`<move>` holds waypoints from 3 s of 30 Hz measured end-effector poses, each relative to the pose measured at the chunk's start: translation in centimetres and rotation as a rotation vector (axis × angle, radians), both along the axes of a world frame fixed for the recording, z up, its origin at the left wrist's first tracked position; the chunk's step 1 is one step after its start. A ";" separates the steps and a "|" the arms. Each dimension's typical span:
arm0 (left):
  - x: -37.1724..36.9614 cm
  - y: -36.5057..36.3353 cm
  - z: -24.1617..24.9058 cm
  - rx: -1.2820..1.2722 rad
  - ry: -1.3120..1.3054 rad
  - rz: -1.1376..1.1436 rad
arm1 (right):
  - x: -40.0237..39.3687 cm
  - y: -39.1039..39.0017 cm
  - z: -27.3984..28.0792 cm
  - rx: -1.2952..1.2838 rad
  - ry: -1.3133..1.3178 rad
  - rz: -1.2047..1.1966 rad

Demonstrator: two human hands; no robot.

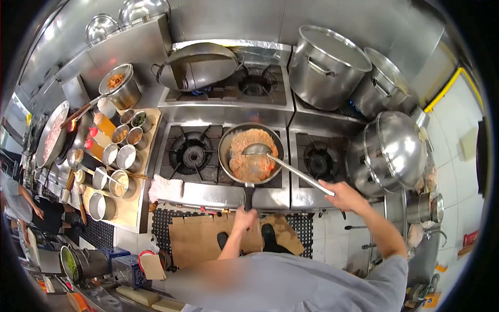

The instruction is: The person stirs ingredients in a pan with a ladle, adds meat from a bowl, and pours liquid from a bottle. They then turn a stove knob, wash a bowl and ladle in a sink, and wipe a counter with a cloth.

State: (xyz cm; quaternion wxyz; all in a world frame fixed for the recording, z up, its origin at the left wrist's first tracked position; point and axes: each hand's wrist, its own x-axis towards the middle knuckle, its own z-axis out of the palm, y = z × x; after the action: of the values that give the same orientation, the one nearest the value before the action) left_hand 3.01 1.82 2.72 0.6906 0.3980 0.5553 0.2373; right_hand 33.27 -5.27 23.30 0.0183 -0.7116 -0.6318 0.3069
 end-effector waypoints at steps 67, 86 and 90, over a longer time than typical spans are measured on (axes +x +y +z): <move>0.0 -0.2 -0.4 0.117 0.114 0.094 | -3.2 -2.5 -8.6 0.298 0.171 -0.142; 0.2 1.0 -0.1 0.154 0.147 -0.007 | -5.3 4.1 -15.0 0.293 0.306 -0.240; 0.3 1.0 0.1 0.128 0.171 -0.005 | -4.1 2.4 -13.0 0.227 0.247 -0.039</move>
State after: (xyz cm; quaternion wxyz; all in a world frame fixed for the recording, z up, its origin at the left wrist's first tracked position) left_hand 3.28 2.84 2.86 0.6144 0.4615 0.5950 0.2357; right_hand 29.19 -2.84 10.28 0.1817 -0.6739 -0.6415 0.3183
